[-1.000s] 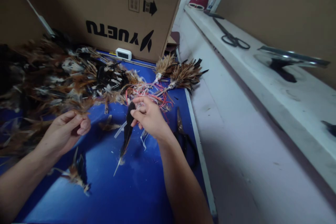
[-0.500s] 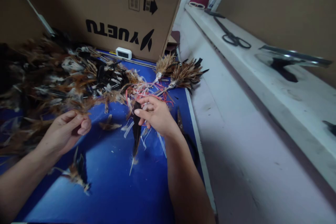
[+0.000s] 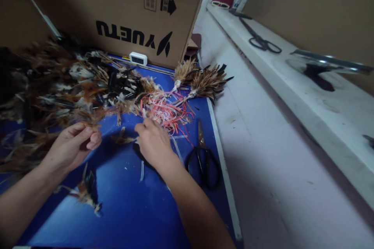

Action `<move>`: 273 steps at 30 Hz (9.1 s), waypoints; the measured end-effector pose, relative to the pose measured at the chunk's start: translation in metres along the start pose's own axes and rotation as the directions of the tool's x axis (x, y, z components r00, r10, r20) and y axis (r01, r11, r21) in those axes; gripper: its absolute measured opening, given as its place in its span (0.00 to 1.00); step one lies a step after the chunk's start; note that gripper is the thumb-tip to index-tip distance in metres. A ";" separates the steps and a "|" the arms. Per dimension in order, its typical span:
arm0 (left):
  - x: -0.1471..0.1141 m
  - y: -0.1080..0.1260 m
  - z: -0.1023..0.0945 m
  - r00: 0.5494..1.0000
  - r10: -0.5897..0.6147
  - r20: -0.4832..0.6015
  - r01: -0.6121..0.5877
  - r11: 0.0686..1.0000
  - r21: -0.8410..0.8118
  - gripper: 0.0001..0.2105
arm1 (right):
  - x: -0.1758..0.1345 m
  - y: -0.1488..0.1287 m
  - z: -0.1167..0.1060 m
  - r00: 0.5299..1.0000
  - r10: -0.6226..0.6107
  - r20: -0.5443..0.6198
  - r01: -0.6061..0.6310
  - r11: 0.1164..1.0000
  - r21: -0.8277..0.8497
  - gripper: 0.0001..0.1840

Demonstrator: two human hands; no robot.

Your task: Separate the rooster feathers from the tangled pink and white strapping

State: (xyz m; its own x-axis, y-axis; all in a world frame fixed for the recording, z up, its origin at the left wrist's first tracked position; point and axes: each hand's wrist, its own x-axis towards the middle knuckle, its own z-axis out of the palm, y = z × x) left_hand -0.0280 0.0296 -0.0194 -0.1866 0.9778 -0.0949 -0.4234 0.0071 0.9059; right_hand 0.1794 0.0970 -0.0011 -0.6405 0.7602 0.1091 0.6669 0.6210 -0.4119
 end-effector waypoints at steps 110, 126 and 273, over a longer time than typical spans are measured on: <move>0.001 -0.015 0.005 0.970 -0.237 -0.042 0.238 0.971 0.015 0.14 | 0.013 -0.011 0.012 0.876 0.474 0.087 -0.111 0.023 0.994 0.11; -0.004 -0.015 0.004 0.980 -0.195 0.031 0.191 0.978 0.081 0.12 | 0.012 -0.030 0.031 0.856 0.475 0.206 -0.245 0.019 0.969 0.11; -0.007 -0.027 0.010 0.983 -0.172 0.064 0.151 0.955 0.256 0.14 | -0.020 -0.033 0.066 0.886 0.463 0.025 -0.196 0.324 0.926 0.11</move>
State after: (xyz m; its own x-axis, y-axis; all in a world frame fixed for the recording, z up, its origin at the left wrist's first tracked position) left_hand -0.0068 0.0247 -0.0394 -0.0538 0.9733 -0.2231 -0.2057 0.2078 0.9563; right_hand 0.1457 0.0488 -0.0494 -0.2678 0.9563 -0.1170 -0.0112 -0.1245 -0.9922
